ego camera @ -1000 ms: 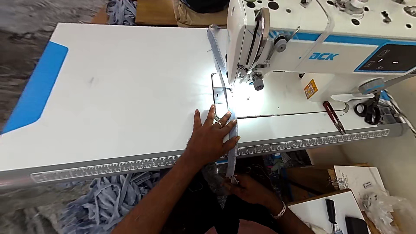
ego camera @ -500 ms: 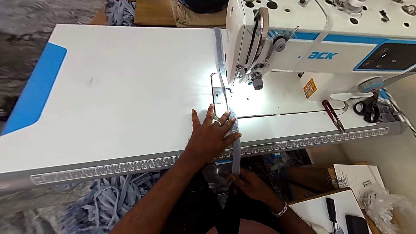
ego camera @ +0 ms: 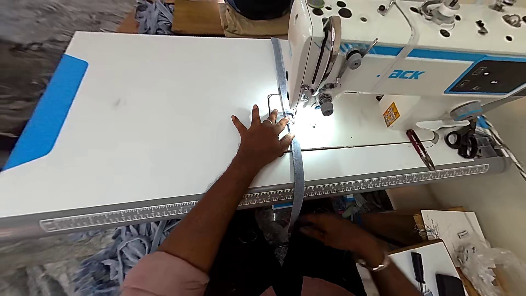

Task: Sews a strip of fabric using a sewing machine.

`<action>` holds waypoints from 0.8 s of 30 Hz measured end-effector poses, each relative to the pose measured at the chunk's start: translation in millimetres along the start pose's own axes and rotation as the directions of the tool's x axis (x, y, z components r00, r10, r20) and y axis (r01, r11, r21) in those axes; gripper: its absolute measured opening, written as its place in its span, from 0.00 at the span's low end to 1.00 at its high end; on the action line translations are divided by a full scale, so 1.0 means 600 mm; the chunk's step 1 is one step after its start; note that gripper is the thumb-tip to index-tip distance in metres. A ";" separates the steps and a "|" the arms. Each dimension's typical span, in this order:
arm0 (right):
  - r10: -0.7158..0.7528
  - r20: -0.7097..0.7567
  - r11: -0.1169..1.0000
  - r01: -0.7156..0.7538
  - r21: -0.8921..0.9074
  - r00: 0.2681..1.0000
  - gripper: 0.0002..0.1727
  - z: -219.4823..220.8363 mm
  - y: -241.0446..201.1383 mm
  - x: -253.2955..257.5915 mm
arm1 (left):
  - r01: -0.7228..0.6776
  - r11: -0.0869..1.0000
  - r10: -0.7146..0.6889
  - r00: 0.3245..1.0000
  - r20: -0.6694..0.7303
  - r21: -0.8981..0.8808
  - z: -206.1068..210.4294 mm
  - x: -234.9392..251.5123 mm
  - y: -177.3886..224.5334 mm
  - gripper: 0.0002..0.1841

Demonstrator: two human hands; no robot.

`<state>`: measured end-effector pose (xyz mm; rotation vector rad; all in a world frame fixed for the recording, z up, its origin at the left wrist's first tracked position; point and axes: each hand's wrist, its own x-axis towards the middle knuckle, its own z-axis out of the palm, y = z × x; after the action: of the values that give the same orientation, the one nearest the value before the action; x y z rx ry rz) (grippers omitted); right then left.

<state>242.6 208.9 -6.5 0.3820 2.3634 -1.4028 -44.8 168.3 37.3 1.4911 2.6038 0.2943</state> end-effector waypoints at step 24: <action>-0.022 -0.005 0.979 0.022 0.202 1.000 0.31 0.009 0.010 0.040 | -0.147 0.989 0.145 0.987 -0.066 -0.025 0.006 -0.047 0.036 0.34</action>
<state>224.3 208.1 -23.9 0.4131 2.2400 -1.6600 -11.9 155.1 38.9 1.6921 2.5298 0.4006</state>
